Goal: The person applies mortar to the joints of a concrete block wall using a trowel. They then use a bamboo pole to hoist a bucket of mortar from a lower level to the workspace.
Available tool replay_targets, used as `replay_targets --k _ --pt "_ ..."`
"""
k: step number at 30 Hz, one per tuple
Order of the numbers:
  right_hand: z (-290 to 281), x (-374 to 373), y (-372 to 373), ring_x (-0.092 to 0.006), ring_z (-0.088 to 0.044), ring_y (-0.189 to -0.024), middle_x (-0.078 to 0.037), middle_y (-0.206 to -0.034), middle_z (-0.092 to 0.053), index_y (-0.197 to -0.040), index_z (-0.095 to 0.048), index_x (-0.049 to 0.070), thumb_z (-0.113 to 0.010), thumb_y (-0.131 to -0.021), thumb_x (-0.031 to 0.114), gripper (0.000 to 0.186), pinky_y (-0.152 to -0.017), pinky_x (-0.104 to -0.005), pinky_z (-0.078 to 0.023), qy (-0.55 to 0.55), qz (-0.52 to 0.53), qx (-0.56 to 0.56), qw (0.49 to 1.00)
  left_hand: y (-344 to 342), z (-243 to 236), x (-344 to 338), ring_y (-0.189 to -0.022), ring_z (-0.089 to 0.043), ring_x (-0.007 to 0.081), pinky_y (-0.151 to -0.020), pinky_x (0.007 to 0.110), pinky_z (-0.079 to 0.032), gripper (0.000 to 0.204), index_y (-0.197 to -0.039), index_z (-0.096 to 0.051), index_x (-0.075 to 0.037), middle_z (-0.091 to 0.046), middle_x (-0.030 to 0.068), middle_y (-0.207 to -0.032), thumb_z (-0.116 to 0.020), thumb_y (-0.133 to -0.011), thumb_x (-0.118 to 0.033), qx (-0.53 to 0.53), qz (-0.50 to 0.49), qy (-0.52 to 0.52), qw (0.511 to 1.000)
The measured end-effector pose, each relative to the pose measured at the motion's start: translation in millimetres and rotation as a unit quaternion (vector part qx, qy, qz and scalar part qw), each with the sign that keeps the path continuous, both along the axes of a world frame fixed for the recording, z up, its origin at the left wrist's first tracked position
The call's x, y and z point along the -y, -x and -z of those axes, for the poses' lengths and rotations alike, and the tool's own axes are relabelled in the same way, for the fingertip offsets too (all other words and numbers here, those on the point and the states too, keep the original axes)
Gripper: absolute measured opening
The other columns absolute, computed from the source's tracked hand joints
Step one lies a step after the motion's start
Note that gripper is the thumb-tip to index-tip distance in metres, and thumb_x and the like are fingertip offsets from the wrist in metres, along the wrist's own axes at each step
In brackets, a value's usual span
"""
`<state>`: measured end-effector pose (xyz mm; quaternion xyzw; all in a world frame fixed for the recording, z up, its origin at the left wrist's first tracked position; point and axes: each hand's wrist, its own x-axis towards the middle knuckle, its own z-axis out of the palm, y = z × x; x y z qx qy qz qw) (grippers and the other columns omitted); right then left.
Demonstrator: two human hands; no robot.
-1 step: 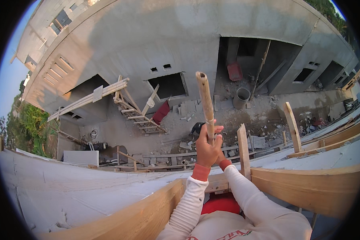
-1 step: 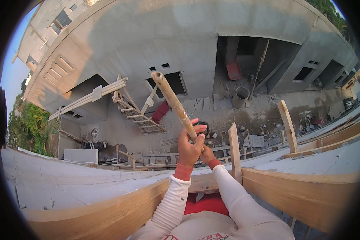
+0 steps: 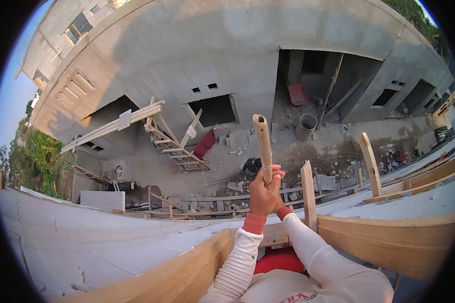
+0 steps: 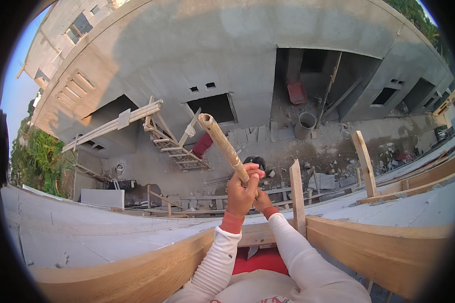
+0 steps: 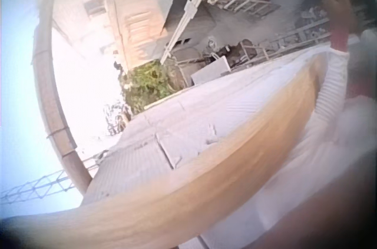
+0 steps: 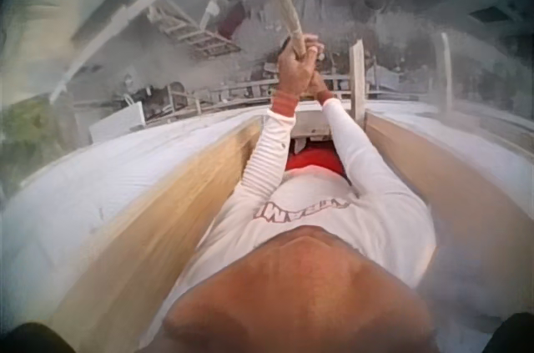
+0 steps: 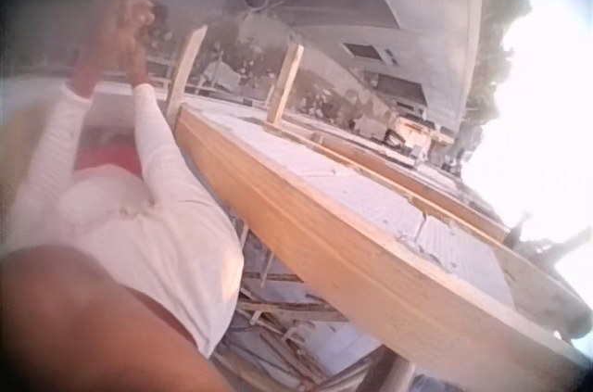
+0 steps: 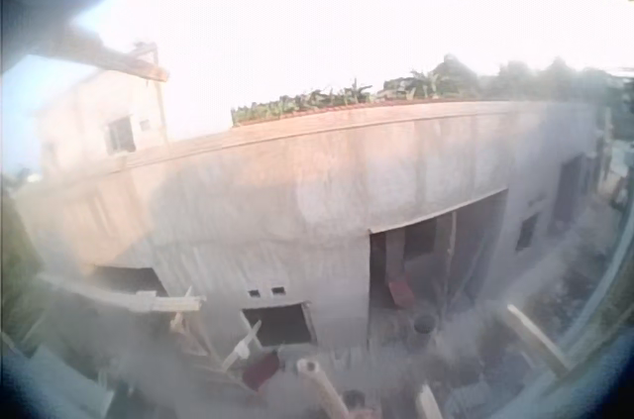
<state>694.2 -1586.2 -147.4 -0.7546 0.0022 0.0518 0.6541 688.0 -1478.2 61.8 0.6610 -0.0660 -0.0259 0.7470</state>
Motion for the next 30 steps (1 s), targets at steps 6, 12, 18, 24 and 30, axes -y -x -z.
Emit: replay_targets --k 6,12,18,24,30 --pt "89 24 41 -0.0243 -0.068 -0.089 -0.009 -0.091 -0.068 -0.118 -0.063 0.009 -0.065 -0.091 0.025 0.031 -0.081 -0.0345 -0.054 0.024 0.047 0.008 0.999 40 52 1 -0.091 -0.068 0.0198 -0.081 0.034 -0.052 0.021 -0.103 -0.065 -0.004 -0.071 0.0085 -0.096 -0.067 -0.099 -0.025 -0.005 0.041 -0.152 0.987" --pt "14 37 36 -0.0143 -0.058 -0.051 -0.004 -0.064 -0.061 -0.079 -0.060 0.006 -0.049 -0.095 0.055 0.052 -0.047 -0.0289 -0.046 -0.102 0.118 -0.519 0.841 83 194 -20 -0.089 -0.066 0.0173 -0.080 0.032 -0.052 0.012 -0.093 -0.066 -0.003 -0.071 0.0092 -0.094 -0.067 -0.097 -0.014 -0.089 -0.106 -0.166 0.976" --pt "-86 -25 46 -0.0122 -0.061 -0.055 -0.006 -0.072 -0.065 -0.088 -0.064 0.003 -0.052 -0.101 0.047 0.047 -0.046 -0.0240 -0.045 -0.210 -0.039 -0.630 0.746 85 256 -38 -0.086 -0.068 0.0365 -0.075 0.040 -0.054 0.017 -0.099 -0.065 -0.007 -0.070 0.0117 -0.097 -0.067 -0.083 -0.014 -0.151 -0.012 -0.239 0.959" --pt "-41 -10 31 -0.0091 -0.046 -0.050 -0.003 -0.072 -0.051 -0.105 -0.052 -0.004 -0.048 -0.106 0.018 0.022 -0.041 -0.0226 -0.043 -0.578 0.158 -0.689 0.408 76 258 -34 -0.097 -0.067 0.0348 -0.080 0.037 -0.054 0.033 -0.116 -0.067 -0.006 -0.069 0.0148 -0.113 -0.067 -0.086 -0.021 -0.043 -0.051 -0.284 0.957" --pt "43 -25 6 -0.0074 -0.035 -0.046 -0.002 -0.071 -0.039 -0.086 -0.039 0.003 -0.052 -0.098 0.017 0.023 -0.034 -0.0207 -0.034 -0.465 0.219 -0.713 0.477 101 239 -53 -0.116 -0.062 0.0298 -0.105 0.051 -0.041 0.039 -0.125 -0.065 -0.010 -0.068 0.0125 -0.119 -0.068 -0.091 -0.027 -0.123 -0.051 -0.550 0.825"
